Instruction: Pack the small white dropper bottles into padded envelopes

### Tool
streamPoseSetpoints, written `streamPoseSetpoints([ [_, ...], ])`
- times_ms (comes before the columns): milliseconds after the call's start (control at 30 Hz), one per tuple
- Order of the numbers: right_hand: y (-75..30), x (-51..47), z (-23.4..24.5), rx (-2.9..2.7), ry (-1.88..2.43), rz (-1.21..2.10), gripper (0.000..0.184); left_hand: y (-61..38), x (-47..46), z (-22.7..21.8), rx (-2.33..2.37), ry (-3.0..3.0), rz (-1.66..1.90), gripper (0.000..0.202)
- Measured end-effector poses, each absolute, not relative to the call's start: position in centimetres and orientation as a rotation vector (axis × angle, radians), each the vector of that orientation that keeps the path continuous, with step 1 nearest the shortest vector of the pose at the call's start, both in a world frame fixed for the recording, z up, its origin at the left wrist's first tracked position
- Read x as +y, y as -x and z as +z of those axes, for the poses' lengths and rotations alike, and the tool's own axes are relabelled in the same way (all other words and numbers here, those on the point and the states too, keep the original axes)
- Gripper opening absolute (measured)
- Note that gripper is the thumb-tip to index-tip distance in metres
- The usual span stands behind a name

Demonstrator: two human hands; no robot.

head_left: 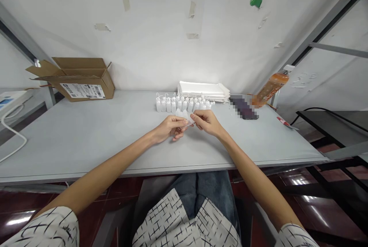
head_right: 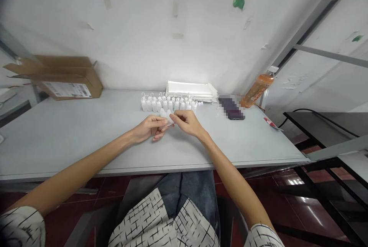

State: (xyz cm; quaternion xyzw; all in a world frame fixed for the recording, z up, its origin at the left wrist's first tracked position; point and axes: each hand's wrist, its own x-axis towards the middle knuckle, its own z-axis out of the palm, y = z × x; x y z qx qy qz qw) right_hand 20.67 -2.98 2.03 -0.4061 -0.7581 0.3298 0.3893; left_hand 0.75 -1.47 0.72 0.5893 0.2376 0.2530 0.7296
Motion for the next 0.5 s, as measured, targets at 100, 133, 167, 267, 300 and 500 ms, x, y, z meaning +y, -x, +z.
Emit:
streamPoseSetpoints([
  [100,-20.6,-3.0,1.9,-1.930,1.025,0.851,0.051,-0.8,-1.6,0.9,0.527,-1.326,0.548,0.040],
  [133,-20.6,-3.0,1.8,-1.937,1.023,0.853,0.051,-0.7,-1.6,1.0,0.538,-1.390,0.552,0.040],
  [167,-20.6,-3.0,1.8,-1.945,1.020,0.854,0.051,-0.7,-1.6,1.1,0.553,-1.469,0.554,0.039],
  [267,-20.6,-2.8,1.5,-1.970,1.020,0.831,0.052,-0.5,-1.4,1.1,0.608,-1.696,0.558,0.038],
  [300,-20.5,-2.8,1.5,-1.979,1.025,0.815,0.053,-0.4,-1.4,1.0,0.635,-1.766,0.570,0.038],
  [500,-20.3,-2.7,1.0,-1.970,1.070,0.752,0.060,-0.7,-1.7,0.5,0.814,-2.246,0.886,0.035],
])
